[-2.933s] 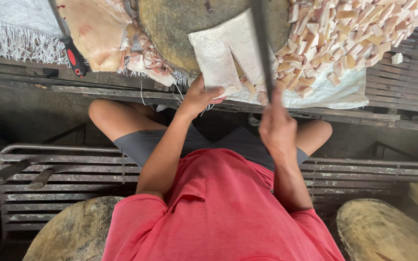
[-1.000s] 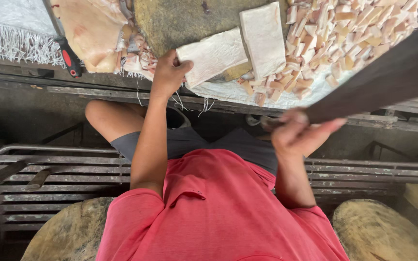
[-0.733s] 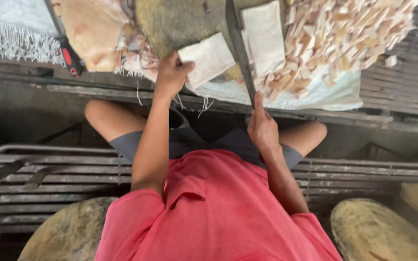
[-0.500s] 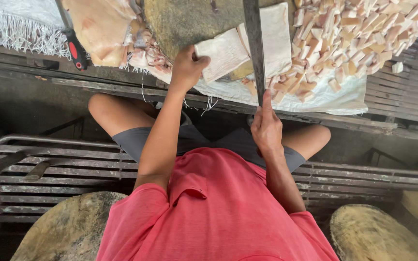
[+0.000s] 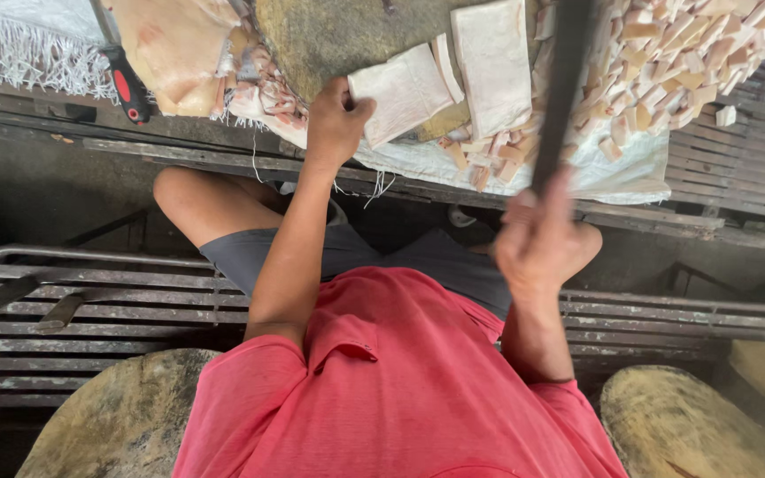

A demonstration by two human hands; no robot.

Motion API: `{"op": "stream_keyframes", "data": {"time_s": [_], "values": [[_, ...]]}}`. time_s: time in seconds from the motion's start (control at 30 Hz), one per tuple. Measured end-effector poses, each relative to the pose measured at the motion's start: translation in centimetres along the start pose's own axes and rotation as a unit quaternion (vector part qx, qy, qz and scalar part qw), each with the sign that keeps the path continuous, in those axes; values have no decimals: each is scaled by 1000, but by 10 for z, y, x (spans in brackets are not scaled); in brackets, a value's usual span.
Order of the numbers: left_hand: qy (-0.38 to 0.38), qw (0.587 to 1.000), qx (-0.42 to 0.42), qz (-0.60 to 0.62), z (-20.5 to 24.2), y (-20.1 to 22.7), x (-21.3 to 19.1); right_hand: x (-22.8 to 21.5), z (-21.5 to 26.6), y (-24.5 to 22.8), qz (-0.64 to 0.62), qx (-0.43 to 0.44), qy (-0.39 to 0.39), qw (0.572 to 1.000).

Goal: The person sits cross-legged on a metal grate and uses a large knife to slice a block of white meat into thin strips on a wooden cutting board. The person repeatedly cuts the meat and pushes the resulting strips onto a white sack to the right.

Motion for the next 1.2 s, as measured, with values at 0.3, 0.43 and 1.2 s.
{"op": "stream_keyframes", "data": {"time_s": [0.3,0.43,1.2], "values": [[-12,997,-28,66,-3,-5,9,116,41,48,125,127,-263,948],[2,989,-23,147,1,-10,13,97,42,54,93,110,-226,963],[-7,998,29,-60,5,-3,-2,-25,14,2,-128,-25,106,986]]}}
Point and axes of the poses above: each hand's wrist, its own z-axis away from the middle knuckle, its own x-axis out of the palm, y = z × x, the point moved 9 cm from there along -z, towards the middle knuckle, and after that the axes turned 5 degrees about x, right-handed, at the moved point
